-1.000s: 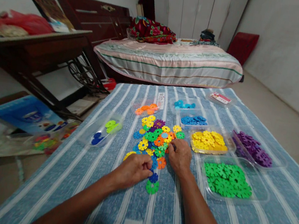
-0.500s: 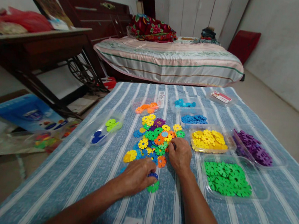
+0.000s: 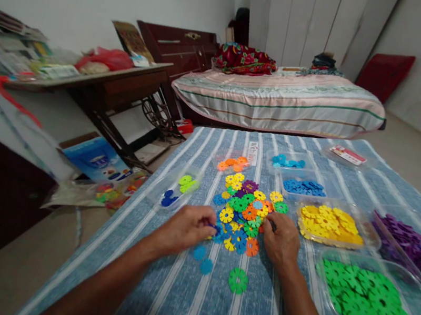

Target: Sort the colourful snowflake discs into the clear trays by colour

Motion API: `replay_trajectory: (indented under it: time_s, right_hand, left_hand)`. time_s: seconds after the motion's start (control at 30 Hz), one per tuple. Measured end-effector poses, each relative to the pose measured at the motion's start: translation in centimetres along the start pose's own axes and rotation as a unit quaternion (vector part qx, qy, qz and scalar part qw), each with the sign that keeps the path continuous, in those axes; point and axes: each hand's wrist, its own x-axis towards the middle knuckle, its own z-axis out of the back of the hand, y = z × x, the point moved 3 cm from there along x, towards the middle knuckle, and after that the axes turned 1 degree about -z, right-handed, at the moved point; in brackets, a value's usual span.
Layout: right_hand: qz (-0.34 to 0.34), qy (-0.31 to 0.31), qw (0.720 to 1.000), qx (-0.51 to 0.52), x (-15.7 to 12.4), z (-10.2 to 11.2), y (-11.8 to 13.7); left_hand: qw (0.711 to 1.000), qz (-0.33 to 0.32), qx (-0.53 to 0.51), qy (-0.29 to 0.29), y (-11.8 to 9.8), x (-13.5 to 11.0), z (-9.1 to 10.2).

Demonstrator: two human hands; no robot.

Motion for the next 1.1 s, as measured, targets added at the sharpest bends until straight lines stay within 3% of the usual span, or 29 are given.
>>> replay_trajectory:
  time_s: [0.1,0.17,0.23,0.37,0.57,0.73,0.83,0.93,1.0,1.1]
  right_hand:
    - [-0.001,-0.006,1.0,0.0,0.0,0.0,0.0]
    - [-0.002,-0.007,1.0,-0.004,0.0,0.0,0.1]
    - [-0.003,-0.003,1.0,-0.008,0.0,0.0,0.1]
    - [-0.001,-0.011,1.0,-0.006,0.2,0.1,0.2]
    - [-0.002,0.01,1.0,-0.016,0.4,0.3,0.4]
    - [0.004,-0.013,1.0,-0.011,0.4,0.3,0.4]
    - [0.005,-0.014,1.0,-0.006,0.3,0.2,0.3]
    - [-0.002,-0.002,1.0,-0.012,0.4,0.2,0.3]
    - [-0.003,-0.004,1.0,-0.011,0.4,0.3,0.3]
    - [0.007,-0.01,1.0,-0.011,0.4,0.3,0.4]
  left_hand:
    - [0.992,0.058,0.067,-0.088,3.1,0.7,5.6]
    - [0.979,0.109,0.137,-0.104,5.3,1.1,8.3]
    - [0.965,0.141,0.198,-0.094,7.1,1.5,9.8]
    - [0.95,0.175,0.257,-0.03,9.1,2.1,9.8]
    - [0.92,0.198,0.334,0.043,10.0,2.7,9.2]
    - [0.876,0.223,0.428,0.002,9.2,1.9,10.2]
    - [0.905,0.163,0.392,-0.008,7.0,0.5,9.0]
    - [0.957,0.054,0.275,0.074,4.5,-1.1,5.5]
    - [0.967,0.013,0.223,0.126,3.2,-2.1,2.9]
    - [0.964,0.008,0.22,0.148,2.5,-2.9,0.0]
